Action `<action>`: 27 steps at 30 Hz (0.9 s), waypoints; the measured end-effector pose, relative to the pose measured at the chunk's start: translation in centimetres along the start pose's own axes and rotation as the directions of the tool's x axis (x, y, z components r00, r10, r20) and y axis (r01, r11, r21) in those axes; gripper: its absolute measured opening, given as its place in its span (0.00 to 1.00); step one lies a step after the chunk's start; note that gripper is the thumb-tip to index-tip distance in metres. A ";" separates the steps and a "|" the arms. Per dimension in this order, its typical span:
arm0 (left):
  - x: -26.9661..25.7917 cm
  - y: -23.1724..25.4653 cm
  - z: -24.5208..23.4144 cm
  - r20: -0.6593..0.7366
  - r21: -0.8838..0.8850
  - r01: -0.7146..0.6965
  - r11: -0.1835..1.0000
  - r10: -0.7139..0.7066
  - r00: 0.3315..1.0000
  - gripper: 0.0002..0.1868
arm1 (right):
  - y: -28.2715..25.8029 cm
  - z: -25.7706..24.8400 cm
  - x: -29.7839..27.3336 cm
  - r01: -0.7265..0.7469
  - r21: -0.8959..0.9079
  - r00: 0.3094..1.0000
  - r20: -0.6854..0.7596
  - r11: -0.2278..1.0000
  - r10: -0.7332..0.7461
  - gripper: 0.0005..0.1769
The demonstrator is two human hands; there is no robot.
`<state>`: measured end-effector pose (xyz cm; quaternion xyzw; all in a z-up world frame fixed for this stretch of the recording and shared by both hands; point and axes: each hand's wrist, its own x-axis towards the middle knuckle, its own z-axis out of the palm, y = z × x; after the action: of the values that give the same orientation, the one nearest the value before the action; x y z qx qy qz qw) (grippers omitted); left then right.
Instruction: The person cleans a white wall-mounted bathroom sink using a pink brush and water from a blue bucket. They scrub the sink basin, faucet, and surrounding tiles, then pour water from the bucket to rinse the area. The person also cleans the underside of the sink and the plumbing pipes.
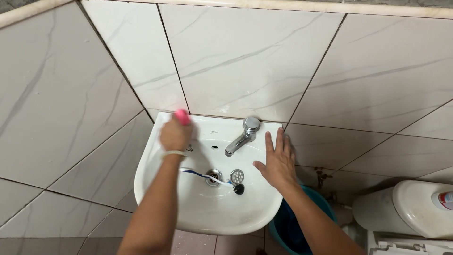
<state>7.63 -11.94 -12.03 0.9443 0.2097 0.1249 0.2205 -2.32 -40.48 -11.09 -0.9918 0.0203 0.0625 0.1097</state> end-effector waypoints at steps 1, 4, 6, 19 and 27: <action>-1.4 1.5 0.9 0.053 -0.047 -0.098 0.994 0.100 0.994 0.22 | 0.0 -0.2 0.3 -0.006 -0.019 1.000 0.006 1.000 0.007 0.59; -4.0 2.0 0.3 0.213 -0.135 -0.242 0.961 0.267 0.940 0.31 | -0.3 -0.2 -0.3 -0.008 -0.053 0.999 0.051 0.999 0.010 0.60; -2.2 1.4 -1.0 0.217 -0.102 -0.269 0.958 0.285 0.933 0.28 | -0.4 -0.7 -0.1 -0.023 -0.045 0.998 0.048 0.999 0.026 0.59; -6.3 4.9 0.0 0.268 -0.259 -0.433 0.864 0.495 0.827 0.31 | -0.2 -0.5 0.0 0.011 -0.077 1.000 -0.005 0.997 -0.011 0.59; -4.1 4.5 -2.7 0.288 -0.131 -0.367 0.921 0.389 0.875 0.31 | 0.4 0.7 0.5 0.025 -0.066 1.000 -0.013 0.998 -0.026 0.57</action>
<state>4.65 -16.49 -8.12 0.9661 -0.0205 0.0243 0.2561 -1.92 -40.78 -11.88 -0.9954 0.0066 0.0547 0.0777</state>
